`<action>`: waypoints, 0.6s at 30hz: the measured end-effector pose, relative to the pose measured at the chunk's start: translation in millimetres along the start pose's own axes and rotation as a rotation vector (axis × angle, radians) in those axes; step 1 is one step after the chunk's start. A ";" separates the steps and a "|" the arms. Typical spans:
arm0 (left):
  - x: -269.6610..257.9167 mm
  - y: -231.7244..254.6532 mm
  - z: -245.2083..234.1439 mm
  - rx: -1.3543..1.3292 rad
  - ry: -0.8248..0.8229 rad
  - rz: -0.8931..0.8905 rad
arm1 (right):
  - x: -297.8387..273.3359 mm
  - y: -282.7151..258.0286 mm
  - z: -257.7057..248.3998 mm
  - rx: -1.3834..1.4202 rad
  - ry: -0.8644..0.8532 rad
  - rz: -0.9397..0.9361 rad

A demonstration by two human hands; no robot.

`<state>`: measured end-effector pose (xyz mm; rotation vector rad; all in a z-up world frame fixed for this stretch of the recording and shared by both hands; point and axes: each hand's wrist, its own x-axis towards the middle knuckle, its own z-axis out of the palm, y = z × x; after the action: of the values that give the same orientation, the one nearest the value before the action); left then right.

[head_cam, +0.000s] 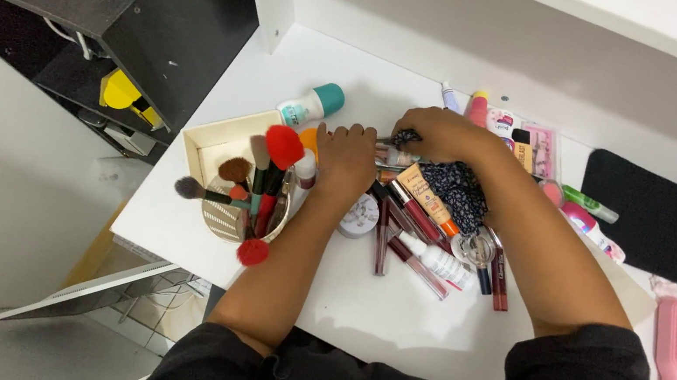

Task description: Cleaning various makeup brushes and cosmetic pencils using a patterned cloth.

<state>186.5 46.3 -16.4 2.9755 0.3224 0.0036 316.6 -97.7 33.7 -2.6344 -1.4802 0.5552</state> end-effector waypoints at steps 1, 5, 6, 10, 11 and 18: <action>0.4 -0.2 0.9 -0.001 -0.002 0.003 | -13.4 -6.4 -7.6 0.001 -0.001 0.003; 0.1 1.2 -2.0 -0.046 0.039 0.008 | -72.4 -38.4 -34.5 0.058 0.118 -0.011; -0.2 2.0 -4.6 -0.026 0.029 0.008 | -88.4 -47.9 -40.7 0.050 0.139 0.022; 4.5 0.7 11.2 -0.004 0.046 0.016 | -142.2 -68.5 -44.6 0.051 0.167 0.153; 2.8 1.6 8.0 -0.007 0.036 0.010 | -155.3 -71.0 -43.9 0.056 0.226 0.142; -24.3 17.3 -54.8 -0.028 -0.213 0.008 | -221.0 -89.8 -43.9 0.056 0.450 0.099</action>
<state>165.5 32.5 40.7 2.9140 0.2814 -0.3029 154.6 -229.9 156.6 -2.5683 -1.1846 -0.0014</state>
